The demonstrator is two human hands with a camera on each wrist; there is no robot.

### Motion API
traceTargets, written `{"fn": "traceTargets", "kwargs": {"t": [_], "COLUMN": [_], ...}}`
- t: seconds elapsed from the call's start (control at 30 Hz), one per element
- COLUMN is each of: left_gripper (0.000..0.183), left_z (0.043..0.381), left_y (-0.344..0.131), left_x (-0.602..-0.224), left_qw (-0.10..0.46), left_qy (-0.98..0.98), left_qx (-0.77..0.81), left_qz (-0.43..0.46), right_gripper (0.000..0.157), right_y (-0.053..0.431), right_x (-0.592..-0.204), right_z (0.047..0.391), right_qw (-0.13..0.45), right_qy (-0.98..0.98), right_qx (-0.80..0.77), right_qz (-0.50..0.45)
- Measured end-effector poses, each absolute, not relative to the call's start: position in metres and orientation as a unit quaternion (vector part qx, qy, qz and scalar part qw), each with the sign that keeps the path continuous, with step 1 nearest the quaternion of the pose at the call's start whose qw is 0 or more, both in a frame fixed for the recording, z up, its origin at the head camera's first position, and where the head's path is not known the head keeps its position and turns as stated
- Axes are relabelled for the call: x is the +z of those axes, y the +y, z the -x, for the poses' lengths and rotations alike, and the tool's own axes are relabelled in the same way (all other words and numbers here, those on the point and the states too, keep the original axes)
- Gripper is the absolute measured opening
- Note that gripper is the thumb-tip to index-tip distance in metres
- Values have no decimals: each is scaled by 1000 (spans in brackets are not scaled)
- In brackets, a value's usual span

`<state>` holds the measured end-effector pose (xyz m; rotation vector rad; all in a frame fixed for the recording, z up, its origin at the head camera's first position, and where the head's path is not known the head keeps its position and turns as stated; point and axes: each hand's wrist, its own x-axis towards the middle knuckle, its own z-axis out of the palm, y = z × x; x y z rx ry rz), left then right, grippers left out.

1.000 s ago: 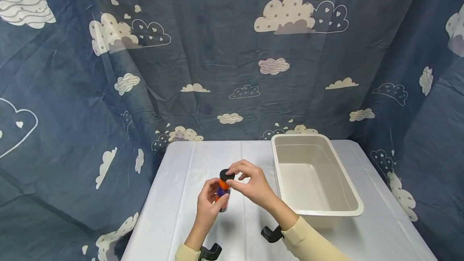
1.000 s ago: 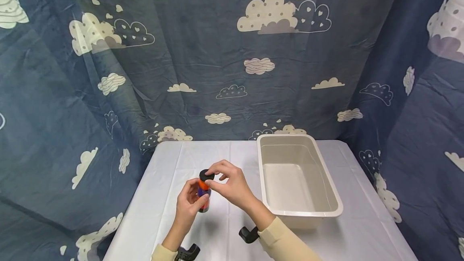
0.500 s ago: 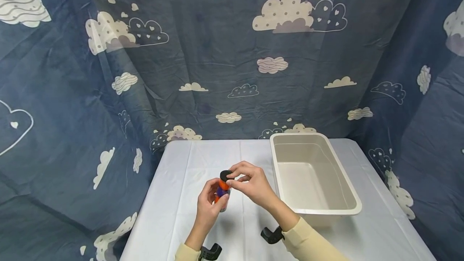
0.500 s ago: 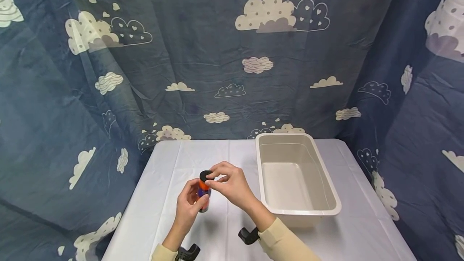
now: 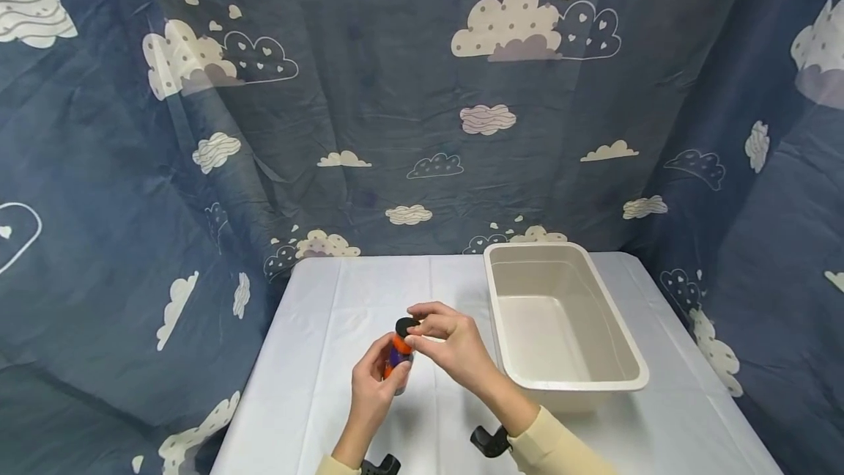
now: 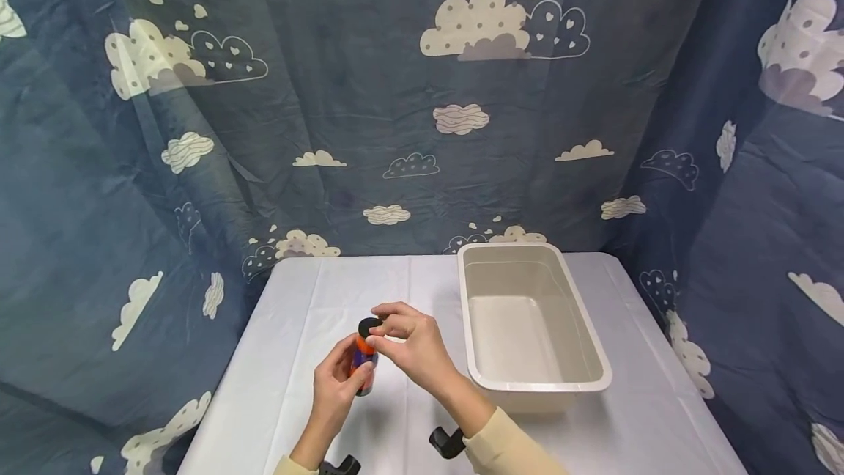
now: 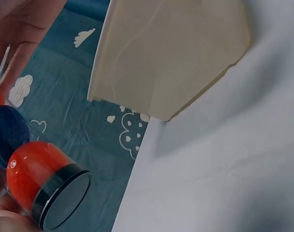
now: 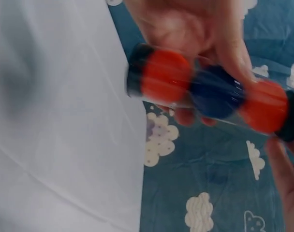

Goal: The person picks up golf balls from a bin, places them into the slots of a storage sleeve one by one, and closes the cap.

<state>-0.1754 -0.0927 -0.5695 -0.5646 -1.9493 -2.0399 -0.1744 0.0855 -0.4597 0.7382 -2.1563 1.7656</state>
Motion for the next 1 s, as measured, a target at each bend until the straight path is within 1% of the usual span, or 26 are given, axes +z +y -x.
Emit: {"fn": "traceTargets", "kwargs": {"t": [0.07,0.17,0.27,0.4,0.5,0.63,0.77,0.93,1.0], "left_gripper": [47,47,48,51,51,50,50,49,49], "left_z": [174,173,174,175,175,175,172,176,180], "left_y": [-93,-92,-90,-88,-88,-84,-80,-74,-74], "left_x": [-569,-566,-562,-561,-561,-564,-568,-570,-570], "left_qw": [128,131,137,126,125,134,137,101,86], "left_qy": [-664,-659,-658,-657,-654,-653,-652,-648,-651], "left_qx": [-712,-716,-715,-722,-724,-717,-719,-725,-722], "left_qz": [190,191,190,174,181,203,199,213,218], "right_gripper": [7,10,13,18,18,16,17,19,25], "right_y": [81,78,79,89,96,101,101,102,103], "right_x": [-465,-478,-490,-498,-497,-496,-497,-492,-489], "right_z": [174,181,192,199,201,200,196,194,194], "right_qw": [178,233,266,265,255,266,276,274,263], "right_qy": [-740,-732,-734,-748,-749,-753,-766,-781,-793], "right_qx": [587,568,540,503,485,458,431,405,391], "right_qz": [-276,-296,-314,-343,-371,-389,-389,-389,-386]}}
